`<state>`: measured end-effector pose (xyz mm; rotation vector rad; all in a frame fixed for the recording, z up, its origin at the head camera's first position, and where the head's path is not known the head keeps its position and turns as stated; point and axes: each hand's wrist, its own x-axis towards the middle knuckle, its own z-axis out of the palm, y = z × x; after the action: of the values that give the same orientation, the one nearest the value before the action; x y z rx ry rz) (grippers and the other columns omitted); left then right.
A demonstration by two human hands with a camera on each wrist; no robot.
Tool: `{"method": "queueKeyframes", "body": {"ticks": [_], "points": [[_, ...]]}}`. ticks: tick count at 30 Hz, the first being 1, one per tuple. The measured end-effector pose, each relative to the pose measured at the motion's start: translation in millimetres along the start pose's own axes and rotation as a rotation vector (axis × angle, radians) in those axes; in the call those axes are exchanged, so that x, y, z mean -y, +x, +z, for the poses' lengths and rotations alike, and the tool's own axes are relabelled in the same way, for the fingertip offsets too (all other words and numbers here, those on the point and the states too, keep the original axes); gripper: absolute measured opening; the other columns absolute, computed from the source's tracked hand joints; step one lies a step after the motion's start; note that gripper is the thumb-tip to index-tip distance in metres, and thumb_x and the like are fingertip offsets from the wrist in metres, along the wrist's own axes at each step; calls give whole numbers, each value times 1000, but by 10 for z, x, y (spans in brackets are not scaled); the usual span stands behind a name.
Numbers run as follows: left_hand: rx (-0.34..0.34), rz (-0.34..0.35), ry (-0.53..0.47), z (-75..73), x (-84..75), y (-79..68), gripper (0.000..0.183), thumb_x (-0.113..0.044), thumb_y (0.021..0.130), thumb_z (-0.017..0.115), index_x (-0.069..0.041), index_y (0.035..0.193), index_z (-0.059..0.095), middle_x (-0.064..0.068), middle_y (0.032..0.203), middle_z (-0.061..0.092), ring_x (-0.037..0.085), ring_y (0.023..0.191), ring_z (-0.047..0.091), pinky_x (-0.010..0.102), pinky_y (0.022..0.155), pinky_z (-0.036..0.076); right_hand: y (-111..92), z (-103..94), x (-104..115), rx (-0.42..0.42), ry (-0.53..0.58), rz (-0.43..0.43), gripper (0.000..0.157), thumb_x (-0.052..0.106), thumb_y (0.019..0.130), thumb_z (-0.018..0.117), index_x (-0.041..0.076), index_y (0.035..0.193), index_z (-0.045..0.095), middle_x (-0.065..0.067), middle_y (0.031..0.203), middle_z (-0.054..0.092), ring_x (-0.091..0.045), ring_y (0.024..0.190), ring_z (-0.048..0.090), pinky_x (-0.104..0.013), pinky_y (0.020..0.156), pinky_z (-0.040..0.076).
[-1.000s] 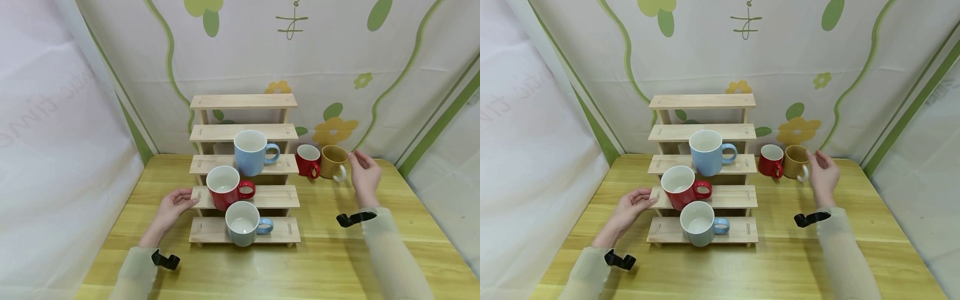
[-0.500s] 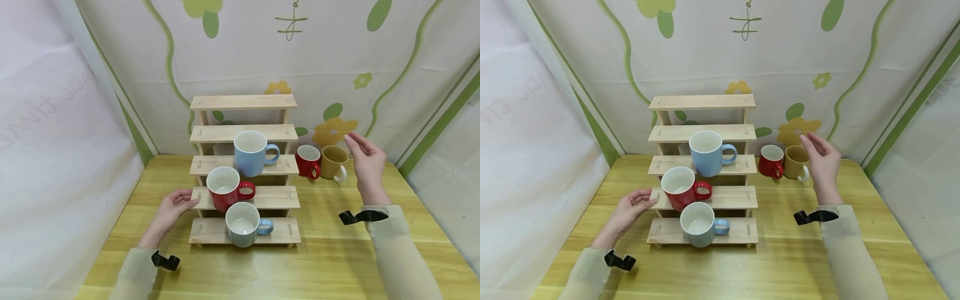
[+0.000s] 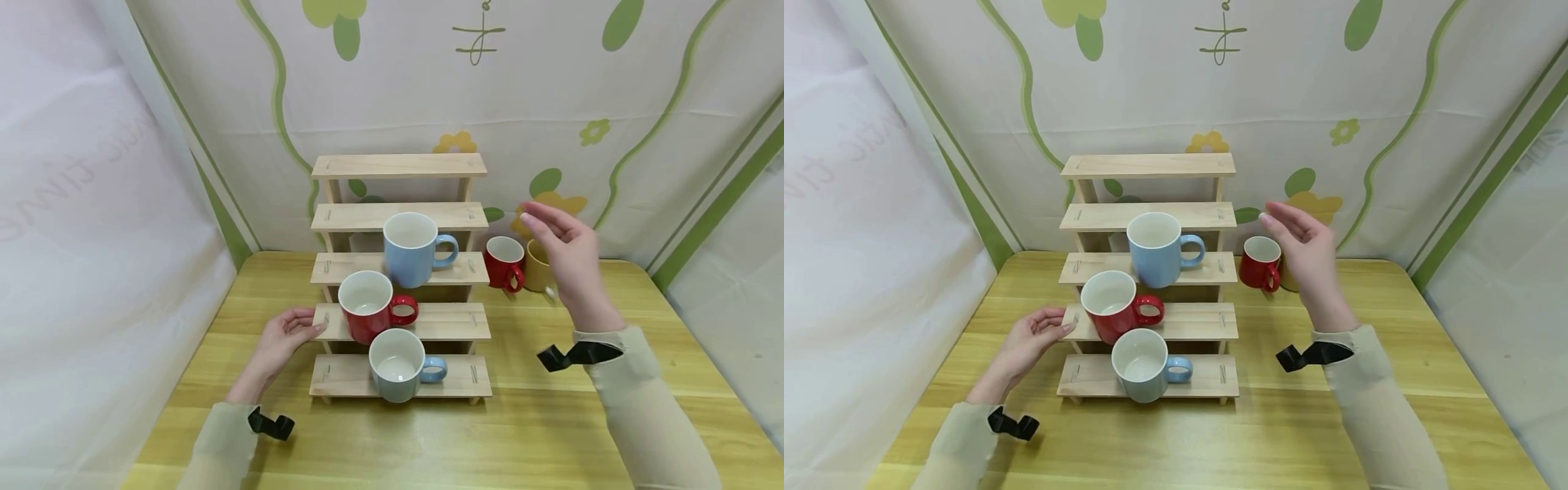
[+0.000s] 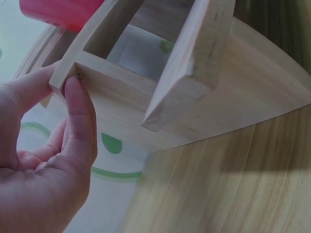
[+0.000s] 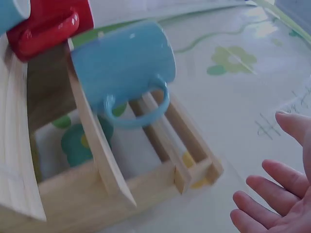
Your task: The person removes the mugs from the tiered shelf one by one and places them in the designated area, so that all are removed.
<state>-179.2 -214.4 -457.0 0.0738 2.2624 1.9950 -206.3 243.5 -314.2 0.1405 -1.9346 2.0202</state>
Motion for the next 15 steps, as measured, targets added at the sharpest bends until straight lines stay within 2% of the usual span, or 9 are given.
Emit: {"method": "queueKeyframes", "body": {"ticks": [7,15], "points": [[-5,-8,11,-1,-2,10,44,-10,93,76,9,127,54,16,113,64,16,97,66,26,86,55,-46,215,83,88,-60,-4,42,24,92,80,7,129,70,-3,125,70,-16,119,59,-18,99,44],[-6,-10,14,2,-16,-5,44,-10,93,76,9,126,54,18,114,64,16,97,66,25,84,55,-93,367,-18,191,-44,56,43,23,93,79,7,131,69,-7,130,68,-15,120,60,-18,99,46]]}}
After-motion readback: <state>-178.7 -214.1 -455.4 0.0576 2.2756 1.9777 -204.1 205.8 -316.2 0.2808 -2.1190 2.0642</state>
